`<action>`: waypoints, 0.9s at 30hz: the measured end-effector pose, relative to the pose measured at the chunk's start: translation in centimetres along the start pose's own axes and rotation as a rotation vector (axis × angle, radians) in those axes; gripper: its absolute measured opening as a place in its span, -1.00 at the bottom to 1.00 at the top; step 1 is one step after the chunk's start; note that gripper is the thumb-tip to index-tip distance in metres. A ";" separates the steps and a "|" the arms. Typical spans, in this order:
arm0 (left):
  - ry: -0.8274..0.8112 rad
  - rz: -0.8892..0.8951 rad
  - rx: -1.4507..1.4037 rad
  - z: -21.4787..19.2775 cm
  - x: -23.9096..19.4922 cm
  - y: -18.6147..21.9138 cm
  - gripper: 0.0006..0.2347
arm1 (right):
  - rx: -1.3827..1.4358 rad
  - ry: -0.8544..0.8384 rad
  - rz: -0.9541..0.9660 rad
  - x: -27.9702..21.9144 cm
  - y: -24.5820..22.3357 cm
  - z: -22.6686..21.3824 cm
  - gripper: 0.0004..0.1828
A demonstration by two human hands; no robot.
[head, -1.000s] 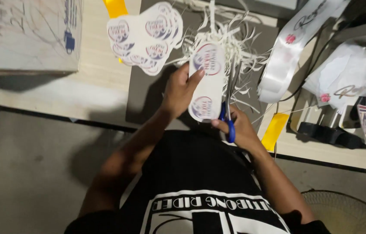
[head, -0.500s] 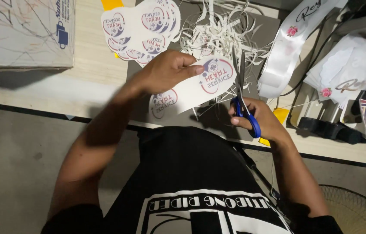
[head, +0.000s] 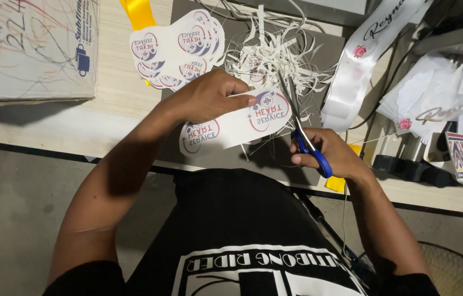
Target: Cutting out circular printed designs from a sheet of paper using scissors.
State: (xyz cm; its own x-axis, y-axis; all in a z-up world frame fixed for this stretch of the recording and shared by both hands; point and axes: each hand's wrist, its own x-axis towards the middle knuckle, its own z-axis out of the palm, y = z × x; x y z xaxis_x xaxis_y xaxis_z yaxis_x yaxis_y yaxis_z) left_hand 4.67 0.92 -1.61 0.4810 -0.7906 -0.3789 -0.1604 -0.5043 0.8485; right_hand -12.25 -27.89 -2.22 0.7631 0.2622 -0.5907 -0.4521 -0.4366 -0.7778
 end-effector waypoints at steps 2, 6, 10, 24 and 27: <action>0.002 0.014 -0.017 -0.1 0.0 0.2 -0.63 | 0.025 -0.010 -0.009 0.0 0.0 -0.1 -0.71; -0.005 0.023 0.013 -0.1 0.2 -0.1 -0.52 | 0.021 -0.019 -0.013 0.0 -0.3 -0.3 -0.73; -0.032 -0.006 -0.034 -0.2 0.3 0.3 -0.59 | 0.002 -0.019 -0.013 0.0 0.0 -0.6 -0.73; -0.077 0.036 -0.002 -0.9 0.4 0.7 -0.55 | -0.053 -0.097 -0.004 -0.1 1.1 -3.8 -0.81; -0.091 -0.013 -0.016 -0.7 0.4 0.9 -0.66 | -0.117 -0.073 0.087 -0.3 0.9 -4.5 -0.79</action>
State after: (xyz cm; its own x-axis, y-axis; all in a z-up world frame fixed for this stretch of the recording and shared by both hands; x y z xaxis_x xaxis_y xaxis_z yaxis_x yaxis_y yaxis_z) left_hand 5.35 0.37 -0.75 0.4027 -0.8125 -0.4216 -0.1406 -0.5100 0.8486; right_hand -10.83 -32.22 -1.81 0.6858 0.2793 -0.6721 -0.4547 -0.5567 -0.6952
